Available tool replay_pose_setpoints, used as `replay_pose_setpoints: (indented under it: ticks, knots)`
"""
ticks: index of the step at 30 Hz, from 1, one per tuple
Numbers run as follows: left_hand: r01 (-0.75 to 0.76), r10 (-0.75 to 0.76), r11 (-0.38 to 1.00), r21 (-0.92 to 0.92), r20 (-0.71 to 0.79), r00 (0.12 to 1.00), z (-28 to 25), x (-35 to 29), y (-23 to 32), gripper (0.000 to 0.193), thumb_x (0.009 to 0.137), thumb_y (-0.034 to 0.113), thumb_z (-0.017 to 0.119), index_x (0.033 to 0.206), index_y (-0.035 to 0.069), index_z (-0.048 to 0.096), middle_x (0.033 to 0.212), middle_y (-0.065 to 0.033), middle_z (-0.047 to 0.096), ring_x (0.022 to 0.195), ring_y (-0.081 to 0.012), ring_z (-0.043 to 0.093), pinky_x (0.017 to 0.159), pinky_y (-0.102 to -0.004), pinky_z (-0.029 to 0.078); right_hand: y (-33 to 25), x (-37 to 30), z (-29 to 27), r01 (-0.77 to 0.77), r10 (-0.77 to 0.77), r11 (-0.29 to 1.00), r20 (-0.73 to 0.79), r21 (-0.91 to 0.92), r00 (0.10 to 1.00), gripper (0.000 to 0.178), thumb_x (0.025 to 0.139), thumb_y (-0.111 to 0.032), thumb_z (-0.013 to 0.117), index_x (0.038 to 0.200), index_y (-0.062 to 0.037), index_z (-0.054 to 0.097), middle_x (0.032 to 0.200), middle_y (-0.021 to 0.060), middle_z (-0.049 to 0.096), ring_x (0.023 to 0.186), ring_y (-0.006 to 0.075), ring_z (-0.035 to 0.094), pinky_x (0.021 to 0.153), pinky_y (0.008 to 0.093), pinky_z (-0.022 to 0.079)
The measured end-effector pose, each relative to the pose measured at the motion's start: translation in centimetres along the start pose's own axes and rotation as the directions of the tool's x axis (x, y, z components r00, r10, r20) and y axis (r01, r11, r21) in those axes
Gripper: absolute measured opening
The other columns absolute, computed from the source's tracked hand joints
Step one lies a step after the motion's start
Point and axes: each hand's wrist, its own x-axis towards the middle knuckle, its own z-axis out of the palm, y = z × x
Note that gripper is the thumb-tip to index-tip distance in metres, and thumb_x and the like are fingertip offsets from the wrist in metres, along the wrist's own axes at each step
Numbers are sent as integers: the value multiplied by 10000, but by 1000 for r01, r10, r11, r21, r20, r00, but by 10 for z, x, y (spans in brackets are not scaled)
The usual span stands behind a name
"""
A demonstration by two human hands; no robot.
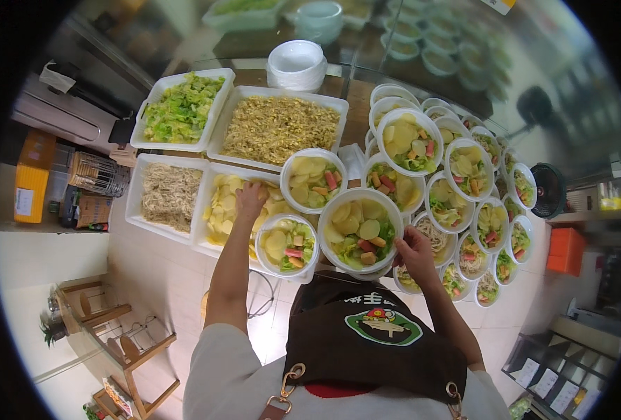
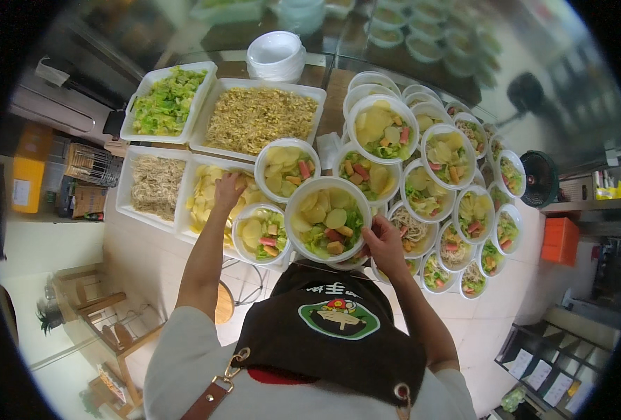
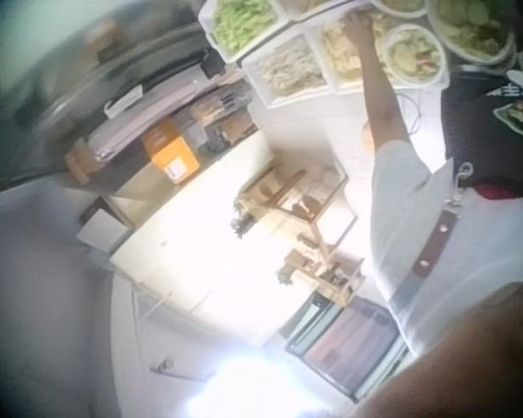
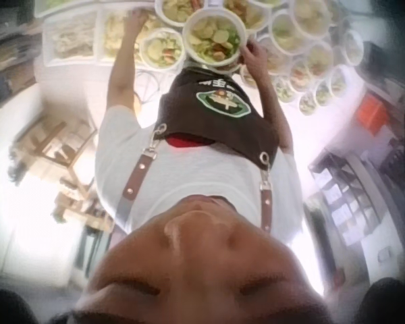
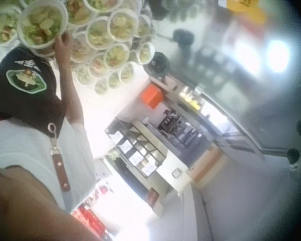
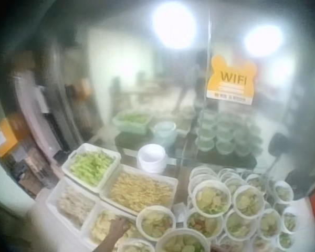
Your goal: The person assembles multiple individual food bowls by hand, adding sliced potatoes and other pre-portioned ingredients from large trays into small white bowls. The person works continuously, filling each bowl and placing it in a growing stack on the counter.
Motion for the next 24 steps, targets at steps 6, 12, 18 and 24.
replay_pose_setpoints:
  ticks: [6,12,18,24]
  knots:
    - [27,-36,952,-304,-22,999,-20,-2,-4,245,777,166,607,1016,127,569,942,-144,538,919,-350,545,763,-448,451,8,-5,-3,-3,4,1000,-25,27,1000,118,883,-125,519,904,-10,534,648,11,541,462,71,507,412,200,414]
    - [28,-111,651,-759,-59,992,-90,-10,13,211,845,30,545,1049,76,566,891,-82,577,799,-189,585,608,-274,476,13,-1,1,-8,10,999,-32,50,999,121,872,-120,533,892,-1,535,643,25,550,472,78,519,423,209,428]
    - [-353,317,531,-770,-206,926,-207,-56,170,185,827,28,585,1009,51,562,886,-70,579,807,-176,589,606,-258,481,10,8,9,28,-33,995,48,94,998,121,885,-124,523,937,-16,540,660,15,575,465,64,525,419,192,417]
    - [-59,332,604,-795,184,925,-200,-58,203,125,853,79,567,956,9,551,857,-67,563,650,-139,545,580,-258,459,0,4,1,41,-46,994,41,98,998,116,894,-130,519,923,-19,534,677,12,579,464,64,523,419,190,421]
